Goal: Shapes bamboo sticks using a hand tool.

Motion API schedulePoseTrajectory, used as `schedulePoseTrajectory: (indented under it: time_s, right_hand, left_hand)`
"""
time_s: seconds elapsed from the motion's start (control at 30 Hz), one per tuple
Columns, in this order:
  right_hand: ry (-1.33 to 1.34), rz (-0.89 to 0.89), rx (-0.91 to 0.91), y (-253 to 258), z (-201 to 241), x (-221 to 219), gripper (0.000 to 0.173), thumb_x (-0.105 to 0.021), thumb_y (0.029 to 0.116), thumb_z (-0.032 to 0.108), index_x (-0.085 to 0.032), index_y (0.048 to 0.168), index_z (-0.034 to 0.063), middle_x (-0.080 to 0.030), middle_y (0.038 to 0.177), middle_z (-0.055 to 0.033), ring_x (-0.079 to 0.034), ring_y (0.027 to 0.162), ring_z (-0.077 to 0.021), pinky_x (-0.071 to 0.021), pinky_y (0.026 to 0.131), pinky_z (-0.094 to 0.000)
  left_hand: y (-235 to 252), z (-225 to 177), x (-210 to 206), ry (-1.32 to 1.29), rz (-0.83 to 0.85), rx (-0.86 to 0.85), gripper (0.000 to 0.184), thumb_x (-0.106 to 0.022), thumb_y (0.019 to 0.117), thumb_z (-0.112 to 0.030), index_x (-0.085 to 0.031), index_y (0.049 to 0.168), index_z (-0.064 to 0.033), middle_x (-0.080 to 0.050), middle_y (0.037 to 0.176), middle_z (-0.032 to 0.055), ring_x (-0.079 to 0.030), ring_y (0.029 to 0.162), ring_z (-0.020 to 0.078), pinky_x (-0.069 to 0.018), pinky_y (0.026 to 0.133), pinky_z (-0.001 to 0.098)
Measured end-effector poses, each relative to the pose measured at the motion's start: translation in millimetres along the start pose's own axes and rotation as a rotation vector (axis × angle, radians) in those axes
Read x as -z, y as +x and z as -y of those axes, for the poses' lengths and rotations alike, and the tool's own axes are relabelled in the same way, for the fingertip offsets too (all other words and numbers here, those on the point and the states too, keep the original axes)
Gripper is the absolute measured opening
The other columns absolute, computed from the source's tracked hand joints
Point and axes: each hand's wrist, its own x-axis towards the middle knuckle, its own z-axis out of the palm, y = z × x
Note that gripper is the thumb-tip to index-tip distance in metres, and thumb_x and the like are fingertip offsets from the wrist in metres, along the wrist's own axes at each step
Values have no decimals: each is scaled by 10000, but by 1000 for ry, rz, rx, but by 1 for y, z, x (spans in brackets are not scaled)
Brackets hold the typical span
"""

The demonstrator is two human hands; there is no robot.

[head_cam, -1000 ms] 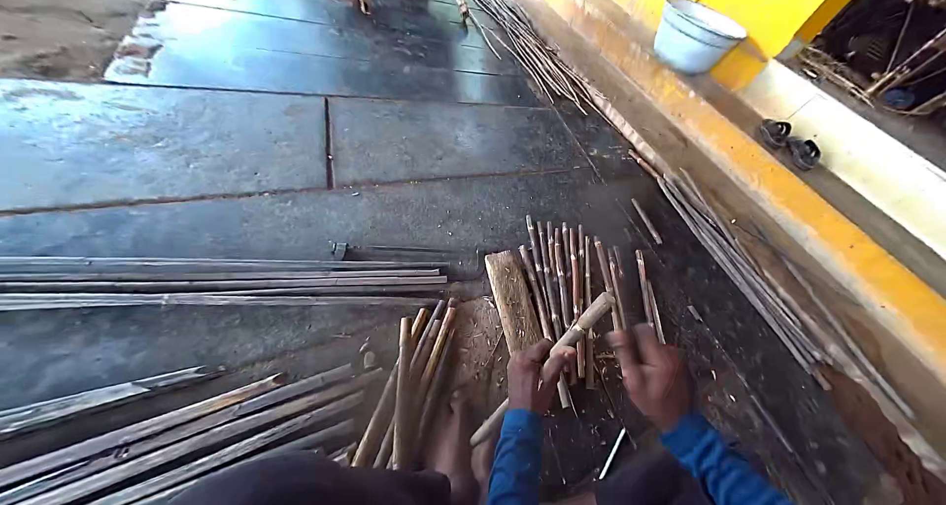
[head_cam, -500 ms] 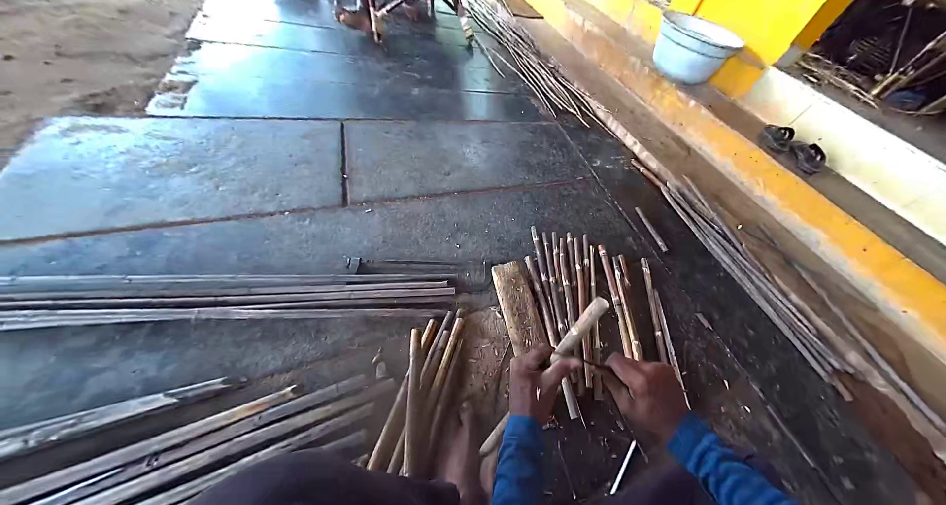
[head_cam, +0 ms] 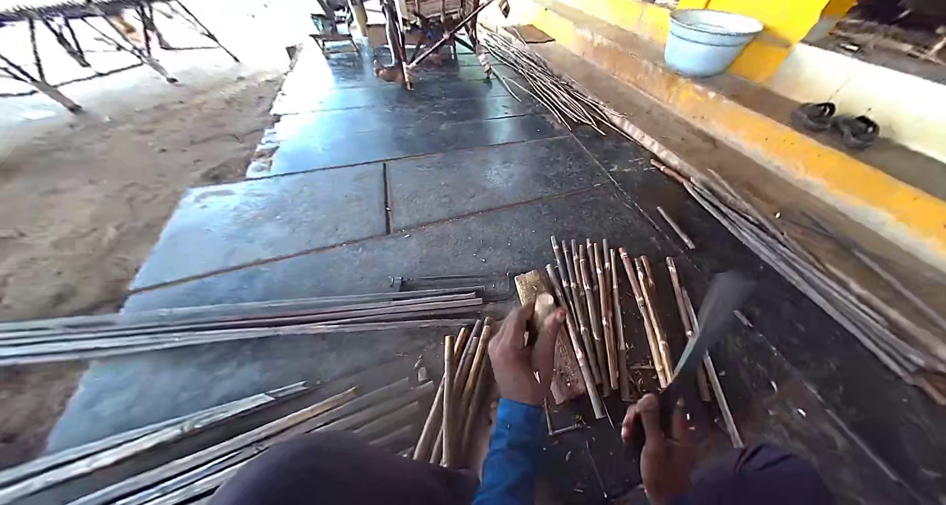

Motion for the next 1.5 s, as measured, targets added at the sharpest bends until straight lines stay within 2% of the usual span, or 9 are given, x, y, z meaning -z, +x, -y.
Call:
schedulePoseTrajectory:
  time_s: [0.13,0.23,0.37,0.43,0.53,0.9,1.0,1.13,1.5]
  right_hand:
    - [29,55,-239,-19,-17,2,311,-550,1056,216,-598,1172,-69,-685,740,-144,-676,577,-285,-620,539,-444]
    - [30,252,-150,-7,-20,5,347,-540,1035,156,-529,1317,-45,-745,951,-110,-753,797,-266,-670,747,-449]
    - [19,424,-120,-8,-2,-3,390,-431,1085,233,-501,1424,53,-749,995,-48,-721,654,-197,-659,593,-395]
    - [30,451,-87,-14,31,-11,433,-363,1118,367,-536,1361,52,-696,872,-31,-603,510,-147,-574,462,-352]
    - [38,493,-42,-32,68,-29,640,-276,1094,557,-607,1314,56,-613,755,-21,-533,531,-122,-508,479,-338]
    - [-594,713,-241,-14,63,-81,748,-144,1049,662,-638,1095,102,-667,785,-106,-707,803,-314,-556,704,-544]
    - [-569,608,-70,-8,68,-89,712,-163,1067,622,-651,1002,108,-628,669,-67,-688,664,-271,-547,575,-499]
    - [-608,745,-186,8,56,-95,738,-153,1058,643,-642,1050,90,-669,800,-111,-704,823,-312,-561,735,-552]
    - [-638,773,-230,-10,57,-86,728,-195,1051,657,-664,1085,101,-687,795,-118,-714,811,-324,-558,710,-563]
  left_hand:
    - [35,-58,48,240,190,-121,347,-716,955,-391,-766,1116,-88,-718,1110,57,-691,998,192,-600,869,425]
    - [48,-84,71,181,321,-190,478,-769,933,-176,-588,1356,-48,-730,1103,47,-738,931,126,-655,848,351]
    - [32,-68,109,428,540,-280,319,-738,948,-260,-700,1223,-102,-729,1210,5,-713,1082,114,-620,940,379]
    - [24,-68,118,454,531,-364,218,-740,937,-256,-766,1114,-131,-697,1215,32,-686,1101,130,-612,933,343]
    - [11,-68,113,381,419,-429,102,-761,917,-164,-806,995,-114,-718,1082,55,-707,962,125,-626,822,287]
    - [2,-69,96,348,431,-521,108,-775,908,-126,-806,997,-73,-743,1059,115,-720,1017,194,-621,882,332]
    - [5,-64,94,359,426,-512,101,-759,915,-109,-809,1000,-87,-746,1072,112,-719,1033,188,-615,903,327]
    - [7,-66,94,383,403,-525,116,-741,915,-63,-805,1011,-50,-743,1073,133,-726,1014,197,-629,874,326]
    - [-3,-68,104,424,394,-517,107,-741,907,-45,-811,989,-51,-759,1015,126,-739,970,197,-631,852,334]
